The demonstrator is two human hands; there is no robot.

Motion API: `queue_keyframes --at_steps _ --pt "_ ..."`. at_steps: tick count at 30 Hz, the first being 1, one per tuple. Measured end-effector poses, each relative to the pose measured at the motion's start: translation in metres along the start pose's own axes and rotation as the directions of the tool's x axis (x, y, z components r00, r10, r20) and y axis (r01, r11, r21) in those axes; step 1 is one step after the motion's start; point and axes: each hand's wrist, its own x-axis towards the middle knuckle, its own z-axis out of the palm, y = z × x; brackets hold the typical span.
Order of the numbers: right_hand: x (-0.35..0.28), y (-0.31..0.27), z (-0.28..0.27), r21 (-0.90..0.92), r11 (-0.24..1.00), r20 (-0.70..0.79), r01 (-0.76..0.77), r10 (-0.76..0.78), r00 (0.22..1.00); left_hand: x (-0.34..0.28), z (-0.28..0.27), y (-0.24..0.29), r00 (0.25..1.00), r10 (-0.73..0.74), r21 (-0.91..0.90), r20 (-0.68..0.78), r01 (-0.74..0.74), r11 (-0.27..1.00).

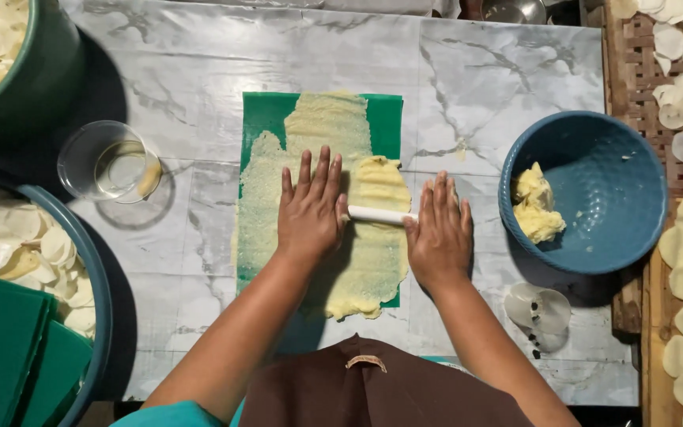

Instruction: Rolling out dough onto a mat and forming thin shapes to prepare crackers.

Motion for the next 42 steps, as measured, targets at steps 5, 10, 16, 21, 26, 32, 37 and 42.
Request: queue_keyframes --at_steps 5,10,16,21,26,32,37,42 --pt "0.057 0.008 0.014 -0.012 0.999 -0.062 -0.052 0.051 0.997 0.06 0.006 -0.008 0.995 -0.076 0.023 0.069 0.075 0.997" --pt "0.031 0.002 0.007 -0.003 0.999 -0.075 -0.046 0.046 0.996 0.031 -0.009 0.004 0.99 -0.108 0.037 0.09 0.105 0.994" --pt "-0.024 -0.001 0.007 0.021 0.998 -0.088 0.058 -0.056 0.995 -0.031 0.003 0.005 0.996 -0.051 -0.009 0.076 0.051 0.999" --pt "0.046 0.008 0.009 -0.017 0.999 0.137 -0.033 0.035 0.99 0.028 0.004 -0.005 0.996 -0.079 -0.007 0.027 0.079 0.997" --pt "0.082 0.004 0.009 -0.008 0.997 0.031 -0.072 0.072 0.997 0.067 -0.007 -0.008 0.99 -0.126 0.028 0.057 0.125 0.992" --pt "-0.015 -0.01 0.004 0.004 0.995 -0.114 0.103 -0.102 0.988 -0.025 0.001 0.002 0.991 -0.092 0.006 0.093 0.092 0.996" --pt "0.015 0.011 -0.003 0.178 0.982 0.139 -0.063 0.039 0.99 -0.011 -0.009 -0.009 0.997 -0.075 -0.009 0.018 0.075 0.997" --pt "0.072 0.011 0.013 0.037 0.977 0.206 -0.212 0.2 0.958 0.031 0.009 -0.01 0.992 -0.129 -0.03 0.015 0.13 0.991"
